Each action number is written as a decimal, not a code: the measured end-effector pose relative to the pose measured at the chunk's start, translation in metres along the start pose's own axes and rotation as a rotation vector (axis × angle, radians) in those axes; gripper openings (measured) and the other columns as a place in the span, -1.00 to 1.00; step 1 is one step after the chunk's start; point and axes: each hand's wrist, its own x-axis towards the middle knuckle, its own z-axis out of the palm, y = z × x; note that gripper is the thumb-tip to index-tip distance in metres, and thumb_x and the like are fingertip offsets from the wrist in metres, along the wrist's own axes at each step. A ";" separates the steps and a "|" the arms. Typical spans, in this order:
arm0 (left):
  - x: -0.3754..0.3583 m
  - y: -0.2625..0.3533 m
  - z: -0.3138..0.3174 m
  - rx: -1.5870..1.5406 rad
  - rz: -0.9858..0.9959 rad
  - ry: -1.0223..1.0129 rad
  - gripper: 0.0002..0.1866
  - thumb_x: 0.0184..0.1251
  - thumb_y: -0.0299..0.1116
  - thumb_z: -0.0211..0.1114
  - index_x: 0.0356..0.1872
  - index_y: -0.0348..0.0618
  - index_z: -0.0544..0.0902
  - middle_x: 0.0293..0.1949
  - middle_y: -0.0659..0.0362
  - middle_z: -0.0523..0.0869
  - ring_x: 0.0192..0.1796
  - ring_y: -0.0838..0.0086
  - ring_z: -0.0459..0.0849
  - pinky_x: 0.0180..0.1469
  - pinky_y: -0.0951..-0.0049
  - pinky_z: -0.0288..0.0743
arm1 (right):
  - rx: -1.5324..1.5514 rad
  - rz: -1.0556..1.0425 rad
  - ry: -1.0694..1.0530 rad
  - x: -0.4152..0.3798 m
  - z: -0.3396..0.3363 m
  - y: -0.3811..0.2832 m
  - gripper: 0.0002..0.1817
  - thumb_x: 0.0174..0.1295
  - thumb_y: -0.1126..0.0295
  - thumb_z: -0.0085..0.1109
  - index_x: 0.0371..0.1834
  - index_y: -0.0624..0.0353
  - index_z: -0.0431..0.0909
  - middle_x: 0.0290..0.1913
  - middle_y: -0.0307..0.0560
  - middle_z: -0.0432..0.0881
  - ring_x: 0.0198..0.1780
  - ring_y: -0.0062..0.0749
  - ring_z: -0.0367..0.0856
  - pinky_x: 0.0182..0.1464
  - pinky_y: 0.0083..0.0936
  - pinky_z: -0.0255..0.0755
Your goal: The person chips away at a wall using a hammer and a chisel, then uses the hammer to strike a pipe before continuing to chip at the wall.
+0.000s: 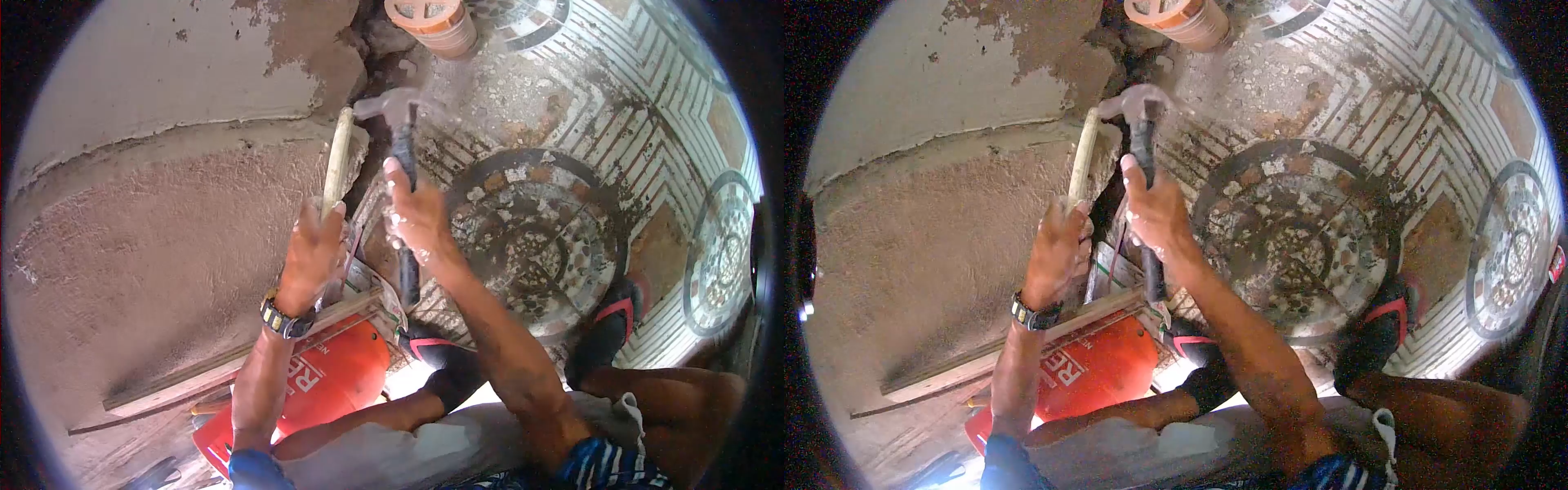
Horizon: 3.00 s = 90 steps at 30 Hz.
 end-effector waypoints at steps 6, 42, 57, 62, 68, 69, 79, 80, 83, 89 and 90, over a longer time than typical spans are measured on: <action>0.015 -0.029 -0.008 0.196 0.204 -0.002 -0.81 0.46 -0.18 0.13 -0.12 0.06 0.34 -0.52 0.43 0.35 -0.67 0.79 0.22 -0.73 0.71 0.03 | 0.731 -0.213 0.077 -0.013 -0.033 -0.053 -0.62 0.42 -0.04 -0.06 -0.36 0.03 0.32 -0.67 -0.32 0.34 -0.73 -0.58 0.30 -0.74 -0.56 0.22; -0.001 -0.020 0.008 0.172 0.254 0.051 -0.76 0.47 -0.11 0.12 -0.20 0.01 0.32 -0.54 0.39 0.35 -0.69 0.75 0.23 -0.74 0.67 0.02 | 0.359 -0.021 0.090 -0.032 -0.028 -0.042 -0.52 0.36 -0.13 0.05 -0.43 0.04 0.25 -0.68 -0.33 0.24 -0.77 -0.57 0.22 -0.73 -0.52 0.16; -0.011 -0.038 0.013 0.552 0.333 0.121 -0.64 0.38 -0.26 0.18 0.06 -0.27 0.41 -0.33 0.02 0.45 -0.48 0.37 0.53 -0.55 0.30 0.40 | 0.227 -0.193 -0.034 -0.048 -0.036 -0.077 -0.60 0.36 -0.01 0.12 -0.31 0.11 0.31 -0.69 -0.32 0.35 -0.78 -0.63 0.29 -0.77 -0.57 0.24; -0.018 0.003 0.032 -0.222 -0.022 0.148 -0.75 0.54 -0.06 0.00 -0.23 0.04 0.27 -0.55 0.36 0.35 -0.72 0.74 0.22 -0.77 0.65 0.09 | 0.099 -0.193 -0.055 -0.047 -0.033 -0.075 -0.58 0.34 -0.02 0.13 -0.27 0.16 0.38 -0.66 -0.30 0.39 -0.75 -0.62 0.33 -0.73 -0.57 0.26; -0.020 0.015 0.039 -0.452 -0.123 0.122 -0.77 0.55 -0.07 -0.01 -0.20 0.05 0.32 -0.50 0.36 0.38 -0.64 0.73 0.28 -0.71 0.66 0.12 | -0.191 -0.392 -0.020 -0.036 -0.027 -0.078 -0.55 0.32 0.00 0.18 -0.20 0.26 0.47 -0.55 -0.13 0.55 -0.55 -0.39 0.52 -0.45 -0.34 0.44; -0.021 0.017 0.041 -0.483 -0.121 0.125 -0.78 0.55 -0.06 -0.02 -0.18 0.05 0.33 -0.49 0.36 0.38 -0.64 0.73 0.28 -0.71 0.67 0.12 | -0.225 -0.427 -0.017 -0.036 -0.024 -0.079 -0.54 0.32 0.00 0.17 -0.21 0.27 0.48 -0.53 -0.06 0.57 -0.51 -0.29 0.57 -0.39 -0.29 0.46; -0.022 0.030 0.046 -0.631 -0.107 0.132 -0.78 0.54 -0.05 -0.02 -0.14 0.05 0.38 -0.46 0.37 0.37 -0.60 0.73 0.28 -0.70 0.68 0.12 | -0.585 -0.571 0.018 -0.001 -0.018 -0.067 -0.57 0.33 -0.05 0.14 -0.26 0.16 0.52 -0.53 -0.26 0.52 -0.55 -0.58 0.47 -0.50 -0.54 0.38; -0.024 0.030 0.048 -0.643 -0.141 0.152 -0.77 0.54 -0.05 -0.01 -0.15 0.05 0.39 -0.46 0.37 0.37 -0.60 0.73 0.27 -0.70 0.68 0.12 | -0.282 -0.574 -0.042 -0.010 -0.016 -0.074 -0.59 0.35 -0.04 0.12 -0.35 0.11 0.48 -0.58 -0.33 0.45 -0.64 -0.64 0.38 -0.62 -0.62 0.29; -0.021 0.024 0.045 -0.632 -0.087 0.107 -0.76 0.53 -0.03 0.00 -0.17 0.06 0.39 -0.46 0.38 0.37 -0.61 0.73 0.25 -0.70 0.69 0.10 | -0.017 -0.653 -0.004 -0.039 -0.005 -0.113 -0.67 0.37 0.09 0.12 -0.32 0.15 0.47 -0.58 -0.35 0.45 -0.61 -0.69 0.37 -0.59 -0.63 0.29; -0.022 0.033 0.043 -0.730 -0.161 0.090 -0.74 0.50 0.02 0.05 -0.16 0.08 0.41 -0.46 0.37 0.38 -0.62 0.72 0.26 -0.70 0.69 0.10 | -0.805 -0.582 -0.023 0.008 -0.019 -0.076 -0.59 0.33 0.03 0.15 -0.19 0.23 0.52 -0.48 -0.06 0.61 -0.45 -0.46 0.53 -0.32 -0.41 0.47; -0.023 0.031 0.046 -0.714 -0.165 0.090 -0.73 0.50 0.02 0.05 -0.15 0.07 0.42 -0.47 0.38 0.38 -0.62 0.72 0.26 -0.70 0.69 0.09 | -0.809 -0.459 -0.008 -0.001 -0.022 -0.088 -0.57 0.33 0.00 0.14 -0.17 0.23 0.53 -0.47 -0.04 0.61 -0.44 -0.43 0.53 -0.29 -0.39 0.48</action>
